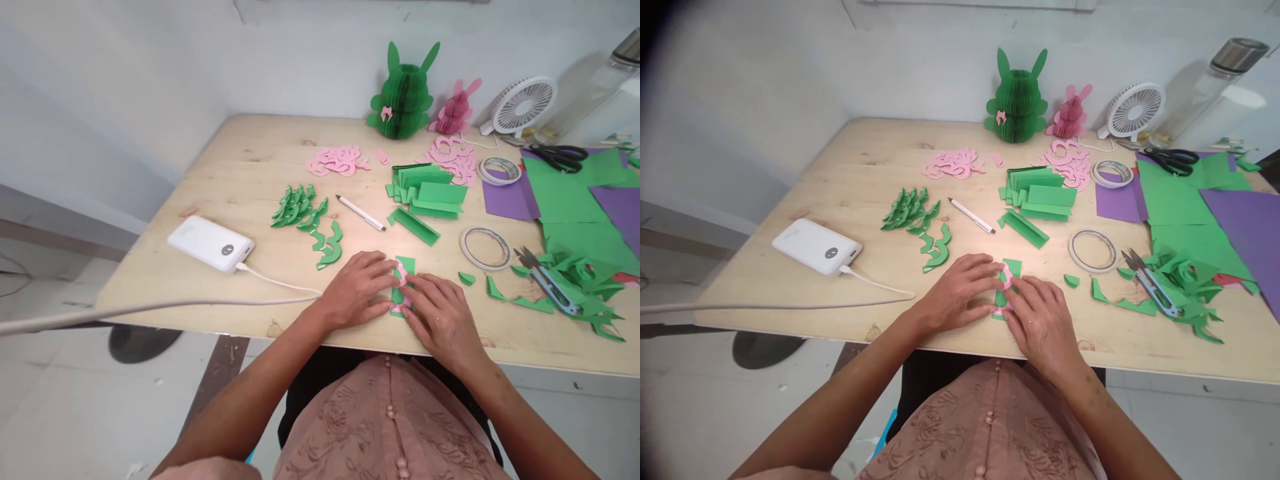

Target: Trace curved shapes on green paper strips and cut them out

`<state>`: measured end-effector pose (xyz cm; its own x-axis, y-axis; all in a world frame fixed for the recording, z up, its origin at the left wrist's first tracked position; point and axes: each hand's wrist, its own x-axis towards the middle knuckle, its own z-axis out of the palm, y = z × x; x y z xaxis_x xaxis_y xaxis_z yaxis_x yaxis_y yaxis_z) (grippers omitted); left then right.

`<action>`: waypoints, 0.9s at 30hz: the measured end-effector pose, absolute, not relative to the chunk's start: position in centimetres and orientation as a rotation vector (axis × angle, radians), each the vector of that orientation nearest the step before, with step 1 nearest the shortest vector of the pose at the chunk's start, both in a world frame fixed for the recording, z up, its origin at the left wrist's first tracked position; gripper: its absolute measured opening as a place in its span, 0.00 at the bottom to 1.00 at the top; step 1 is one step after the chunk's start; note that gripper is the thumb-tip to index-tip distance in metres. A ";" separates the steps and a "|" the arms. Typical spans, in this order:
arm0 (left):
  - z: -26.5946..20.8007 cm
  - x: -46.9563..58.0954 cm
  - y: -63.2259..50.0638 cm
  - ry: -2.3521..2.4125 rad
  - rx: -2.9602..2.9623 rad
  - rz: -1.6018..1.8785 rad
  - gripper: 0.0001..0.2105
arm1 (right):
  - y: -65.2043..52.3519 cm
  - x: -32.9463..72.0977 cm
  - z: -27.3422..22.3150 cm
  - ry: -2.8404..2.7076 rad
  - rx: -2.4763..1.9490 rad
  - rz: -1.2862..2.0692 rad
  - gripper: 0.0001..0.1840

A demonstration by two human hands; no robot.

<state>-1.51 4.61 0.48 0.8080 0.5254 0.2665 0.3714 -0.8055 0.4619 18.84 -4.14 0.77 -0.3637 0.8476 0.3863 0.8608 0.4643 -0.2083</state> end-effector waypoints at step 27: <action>0.3 -1.6 4.5 0.666 2.658 0.544 0.14 | -4.2 18.7 0.7 -2.267 -1.444 -0.044 0.15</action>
